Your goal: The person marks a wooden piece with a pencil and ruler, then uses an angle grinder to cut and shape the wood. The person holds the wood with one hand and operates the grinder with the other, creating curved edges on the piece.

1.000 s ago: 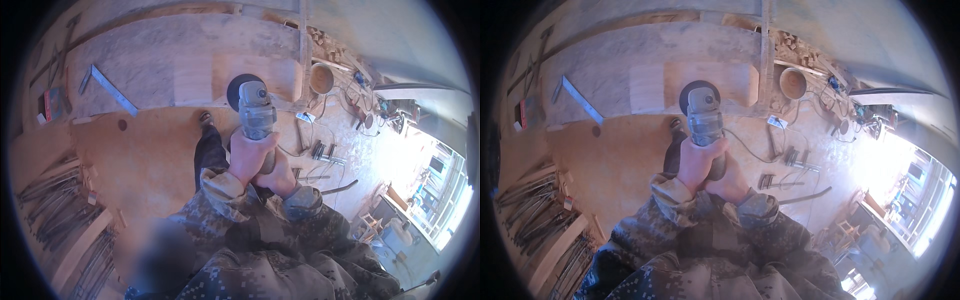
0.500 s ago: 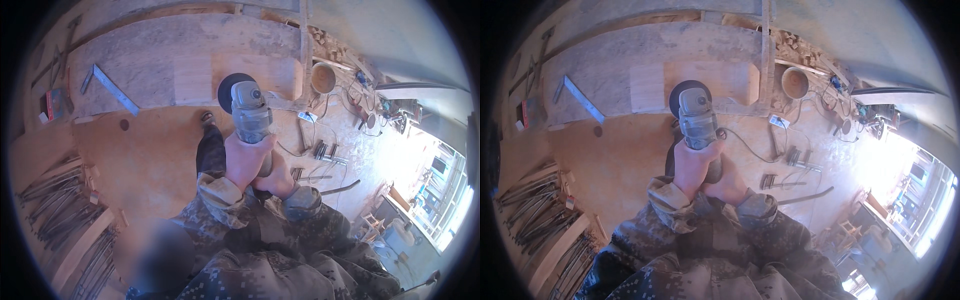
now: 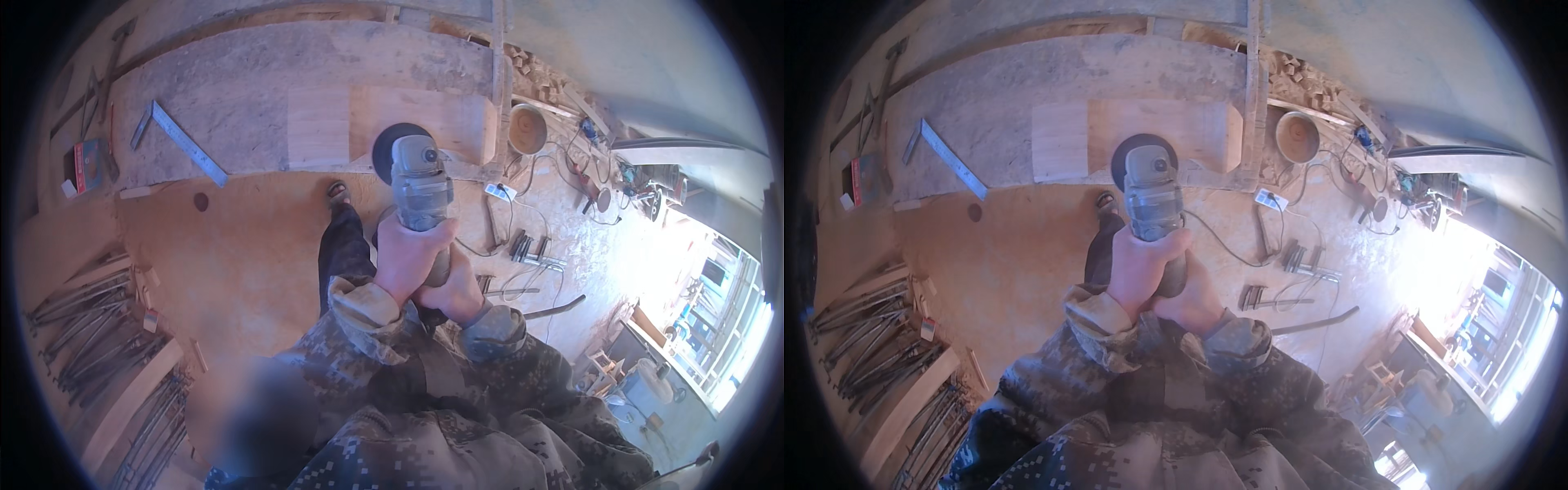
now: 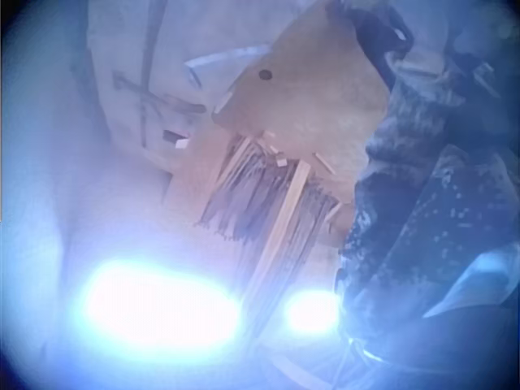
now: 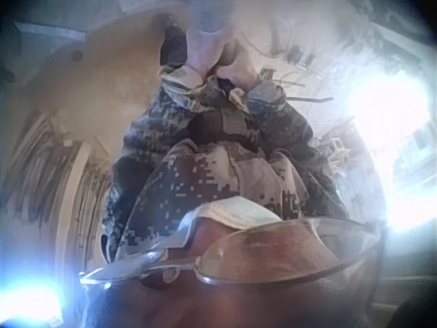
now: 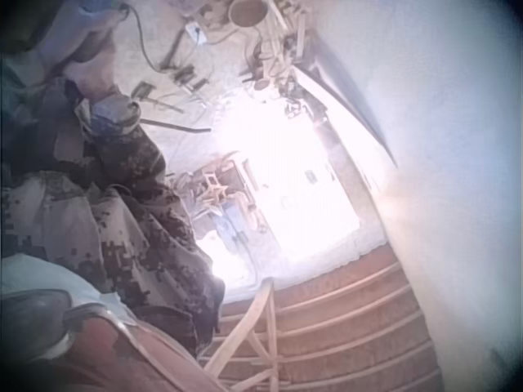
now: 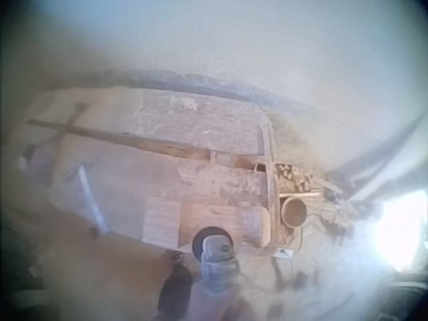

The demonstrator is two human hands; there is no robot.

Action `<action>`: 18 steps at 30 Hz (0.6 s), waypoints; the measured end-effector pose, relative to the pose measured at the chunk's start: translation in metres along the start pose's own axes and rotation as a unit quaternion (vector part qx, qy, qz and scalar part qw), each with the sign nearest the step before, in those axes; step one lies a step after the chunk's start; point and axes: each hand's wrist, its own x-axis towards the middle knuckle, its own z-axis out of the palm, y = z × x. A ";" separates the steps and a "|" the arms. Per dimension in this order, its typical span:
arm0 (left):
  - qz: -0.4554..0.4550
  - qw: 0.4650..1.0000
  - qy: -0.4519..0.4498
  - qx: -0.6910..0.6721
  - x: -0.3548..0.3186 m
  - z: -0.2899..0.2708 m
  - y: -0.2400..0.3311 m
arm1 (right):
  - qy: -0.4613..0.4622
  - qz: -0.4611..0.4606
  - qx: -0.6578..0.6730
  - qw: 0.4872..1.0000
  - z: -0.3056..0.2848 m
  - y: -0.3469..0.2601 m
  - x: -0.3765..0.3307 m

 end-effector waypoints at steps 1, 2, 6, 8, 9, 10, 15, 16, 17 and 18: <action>-0.013 1.000 -0.018 -0.006 0.001 0.002 0.001 | 0.006 0.007 0.009 1.000 -0.003 0.000 -0.002; -0.015 1.000 -0.022 -0.011 0.001 0.004 0.002 | 0.012 0.015 0.018 1.000 -0.004 -0.001 -0.003; 0.008 1.000 -0.010 -0.023 -0.005 0.007 0.008 | 0.007 -0.003 -0.016 1.000 -0.005 -0.004 -0.004; 0.021 0.999 0.010 -0.021 -0.007 0.006 0.014 | -0.010 -0.019 -0.012 1.000 -0.002 -0.009 0.001; 0.021 0.999 0.019 -0.023 -0.006 0.005 0.016 | -0.018 -0.006 -0.015 1.000 -0.001 -0.012 0.002; 0.022 0.999 0.027 -0.026 -0.005 0.004 0.018 | -0.027 0.007 -0.019 0.999 0.000 -0.017 0.004; 0.019 0.999 0.032 0.010 -0.004 -0.004 0.030 | -0.040 -0.017 -0.048 0.998 0.002 -0.013 0.013; 0.019 0.999 0.032 0.009 -0.003 -0.005 0.029 | -0.047 -0.016 -0.034 0.998 0.002 -0.012 0.014; 0.015 0.999 0.030 0.008 -0.002 -0.005 0.027 | -0.053 -0.015 -0.021 0.998 0.002 -0.012 0.015; 0.011 1.000 0.027 0.007 -0.001 -0.006 0.025 | -0.047 -0.011 -0.025 0.999 0.002 -0.014 0.014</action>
